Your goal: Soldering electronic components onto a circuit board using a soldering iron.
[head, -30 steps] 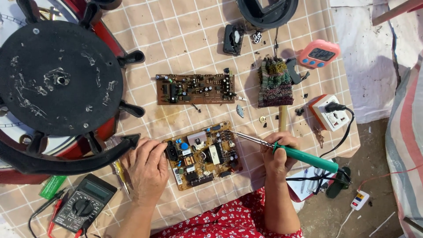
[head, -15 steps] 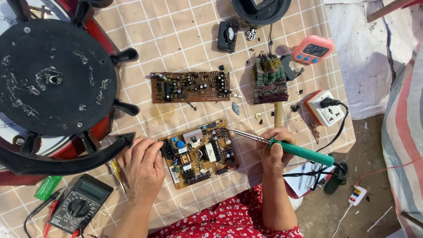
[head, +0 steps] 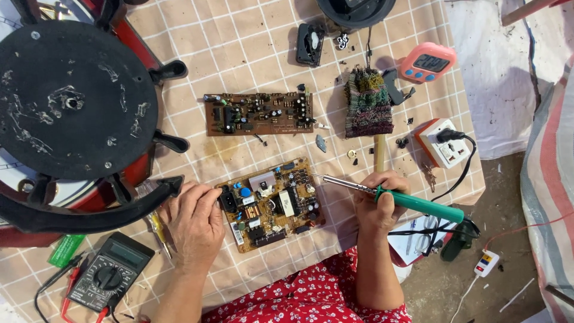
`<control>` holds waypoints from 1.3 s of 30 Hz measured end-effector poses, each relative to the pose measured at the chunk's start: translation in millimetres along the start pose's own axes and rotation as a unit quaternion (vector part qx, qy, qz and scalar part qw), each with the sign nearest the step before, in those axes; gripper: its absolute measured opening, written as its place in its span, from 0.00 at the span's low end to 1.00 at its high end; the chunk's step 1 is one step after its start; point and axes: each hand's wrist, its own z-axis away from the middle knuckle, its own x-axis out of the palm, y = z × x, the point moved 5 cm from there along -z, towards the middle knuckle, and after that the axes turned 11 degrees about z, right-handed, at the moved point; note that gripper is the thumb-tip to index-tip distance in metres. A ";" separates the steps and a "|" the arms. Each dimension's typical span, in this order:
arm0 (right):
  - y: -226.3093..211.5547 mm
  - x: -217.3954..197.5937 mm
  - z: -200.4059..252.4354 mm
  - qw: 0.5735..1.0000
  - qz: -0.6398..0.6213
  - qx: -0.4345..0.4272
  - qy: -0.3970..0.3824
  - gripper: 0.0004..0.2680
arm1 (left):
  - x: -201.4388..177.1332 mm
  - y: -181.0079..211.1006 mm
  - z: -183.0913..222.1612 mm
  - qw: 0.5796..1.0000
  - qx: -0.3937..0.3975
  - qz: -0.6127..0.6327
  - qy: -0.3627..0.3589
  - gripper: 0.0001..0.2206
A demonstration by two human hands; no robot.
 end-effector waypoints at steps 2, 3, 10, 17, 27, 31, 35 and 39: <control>0.0 0.2 -0.2 1.000 0.008 -0.001 -0.002 0.09 | -2.7 2.7 -2.9 1.000 0.005 -0.001 -0.001 0.06; 0.0 0.6 -0.6 1.000 0.014 -0.004 -0.005 0.09 | -4.1 4.3 -4.7 1.000 0.011 -0.002 -0.001 0.06; 0.9 3.1 0.9 1.000 0.008 0.005 -0.020 0.09 | -4.3 5.9 -6.3 1.000 0.012 0.004 0.002 0.06; 3.9 3.7 1.5 1.000 0.001 0.002 -0.027 0.09 | -8.6 9.3 -10.7 1.000 0.016 0.014 0.005 0.07; 7.6 -0.3 2.7 1.000 -0.005 0.014 -0.026 0.08 | -0.7 1.2 -2.3 1.000 0.013 0.000 0.007 0.06; 5.7 1.2 2.4 1.000 0.012 0.013 -0.019 0.09 | -5.7 6.4 -8.1 1.000 0.009 0.008 0.005 0.05; 5.8 1.1 2.3 1.000 0.011 0.015 -0.020 0.09 | -3.2 3.7 -5.5 1.000 0.012 -0.001 0.007 0.06; 4.2 2.0 2.0 0.999 0.017 0.025 -0.013 0.09 | 2.0 -1.6 0.5 1.000 0.006 -0.013 0.000 0.07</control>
